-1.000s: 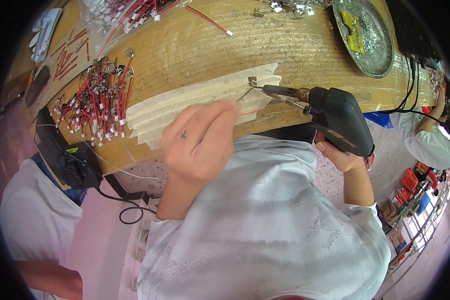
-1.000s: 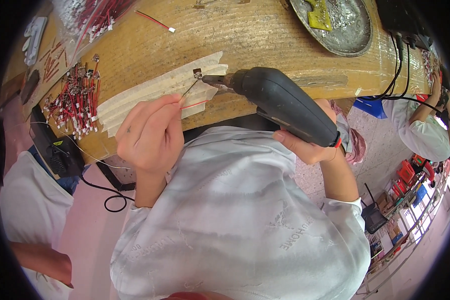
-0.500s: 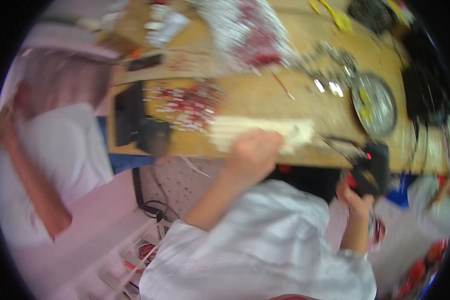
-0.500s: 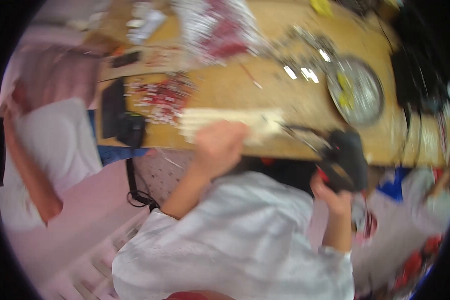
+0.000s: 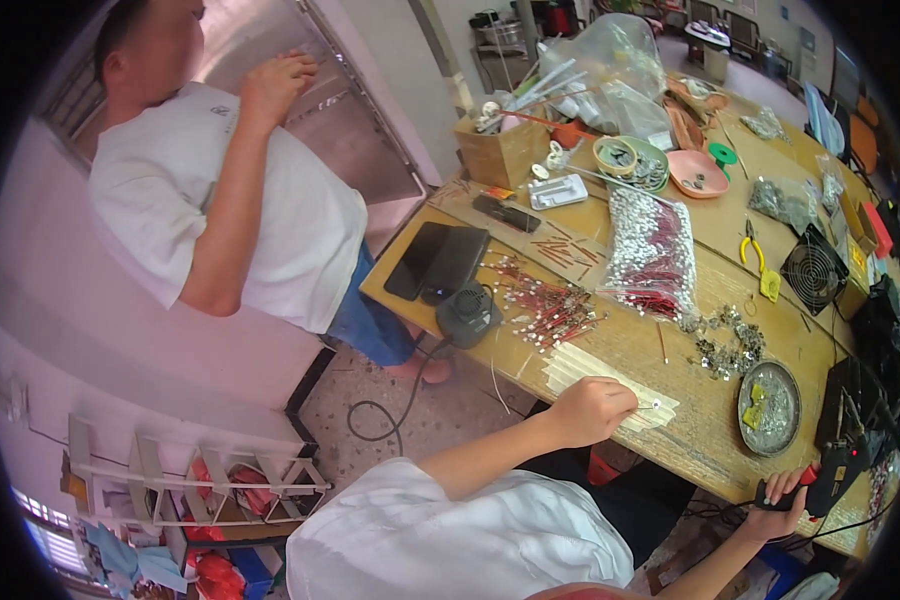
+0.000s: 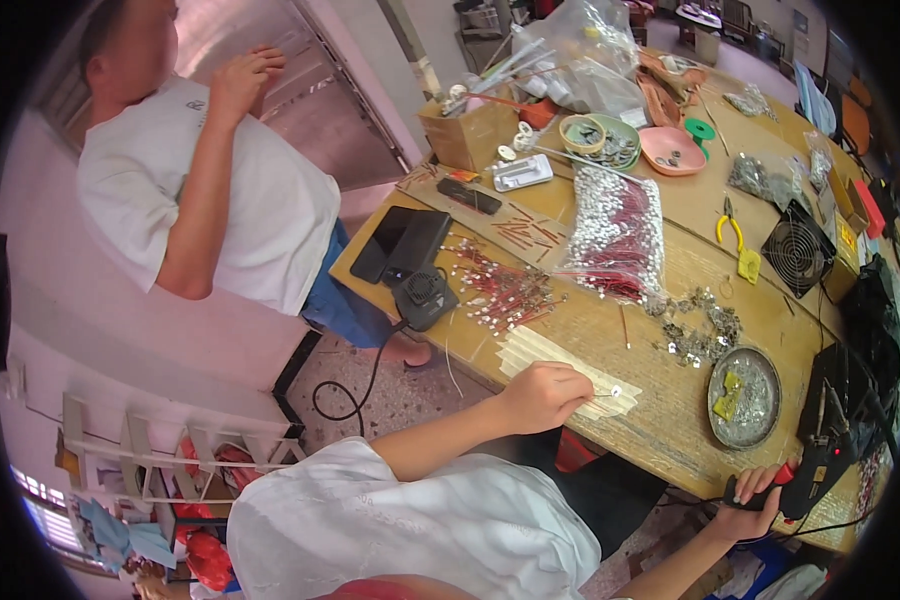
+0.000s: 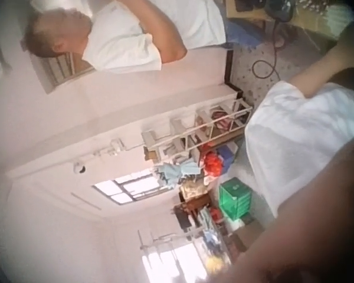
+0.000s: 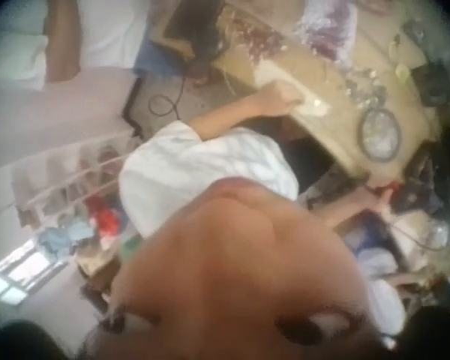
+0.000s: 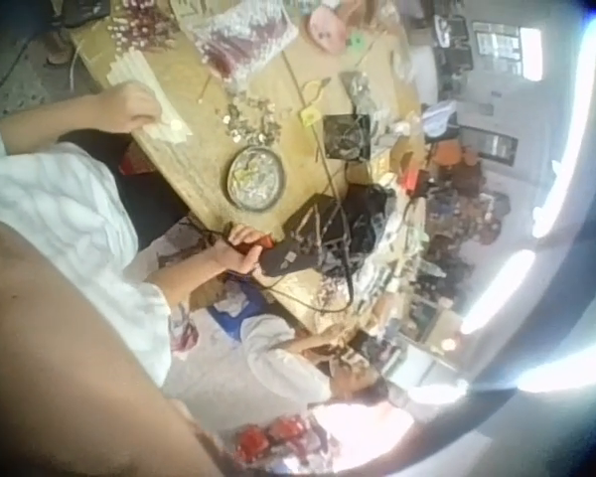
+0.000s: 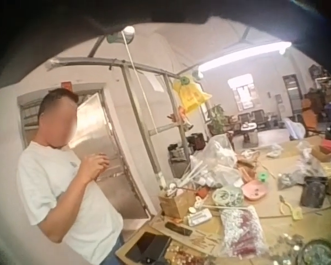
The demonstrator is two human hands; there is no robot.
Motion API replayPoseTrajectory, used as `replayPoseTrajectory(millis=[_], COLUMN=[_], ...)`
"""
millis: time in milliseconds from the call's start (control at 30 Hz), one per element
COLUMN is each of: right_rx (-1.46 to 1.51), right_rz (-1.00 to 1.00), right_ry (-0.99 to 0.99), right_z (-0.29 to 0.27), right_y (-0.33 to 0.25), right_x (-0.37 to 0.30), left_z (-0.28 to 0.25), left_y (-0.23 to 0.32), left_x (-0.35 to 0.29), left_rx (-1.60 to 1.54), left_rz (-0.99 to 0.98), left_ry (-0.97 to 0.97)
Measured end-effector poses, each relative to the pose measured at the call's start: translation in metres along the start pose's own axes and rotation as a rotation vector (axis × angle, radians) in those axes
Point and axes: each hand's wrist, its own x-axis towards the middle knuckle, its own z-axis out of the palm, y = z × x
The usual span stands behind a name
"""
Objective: The person solders small electronic components to red and white wires with a soldering iron at a factory workbench.
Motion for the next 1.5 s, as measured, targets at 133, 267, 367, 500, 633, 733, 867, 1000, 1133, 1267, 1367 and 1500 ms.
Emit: replayPoseTrajectory(millis=[133,267,367,500,633,733,867,1000,1133,1267,1367,1500], right_rx=[-0.050,0.146,0.259,0.230,0.275,0.263,0.250,0.252,0.221,0.183,0.196,0.199], right_rz=[-0.045,-0.014,0.073,0.066,0.052,0.041,0.048,0.064,0.050,0.054,0.054,0.064], right_ry=[0.144,0.176,0.097,0.117,0.146,0.161,0.163,0.165,0.205,0.234,0.234,0.217], right_z=[-0.025,-0.034,-0.016,-0.012,-0.009,-0.006,-0.006,0.001,0.002,0.005,0.007,0.006], right_y=[0.004,-0.004,0.000,0.001,0.004,-0.007,-0.002,0.000,-0.001,0.001,0.001,0.002], right_x=[0.006,0.007,0.018,0.016,0.016,0.011,0.013,0.016,0.016,0.018,0.017,0.018], left_z=[0.000,-0.020,-0.055,-0.070,-0.071,-0.065,-0.056,-0.038,-0.004,0.028,0.037,0.028], left_y=[-0.001,0.008,0.002,-0.026,-0.041,-0.031,-0.024,-0.014,-0.018,-0.019,-0.019,-0.015], left_x=[-0.002,0.005,0.011,0.016,0.009,0.018,0.023,0.042,0.076,0.103,0.106,0.098], left_rx=[-0.027,0.061,0.261,0.479,0.670,0.616,0.460,0.372,0.260,0.292,0.369,0.381], left_rz=[-0.011,-0.053,-0.079,-0.100,-0.189,-0.121,-0.109,-0.042,0.071,0.163,0.194,0.167], left_ry=[0.043,0.213,0.316,0.372,0.325,0.288,0.235,0.157,0.070,-0.020,-0.097,-0.141])
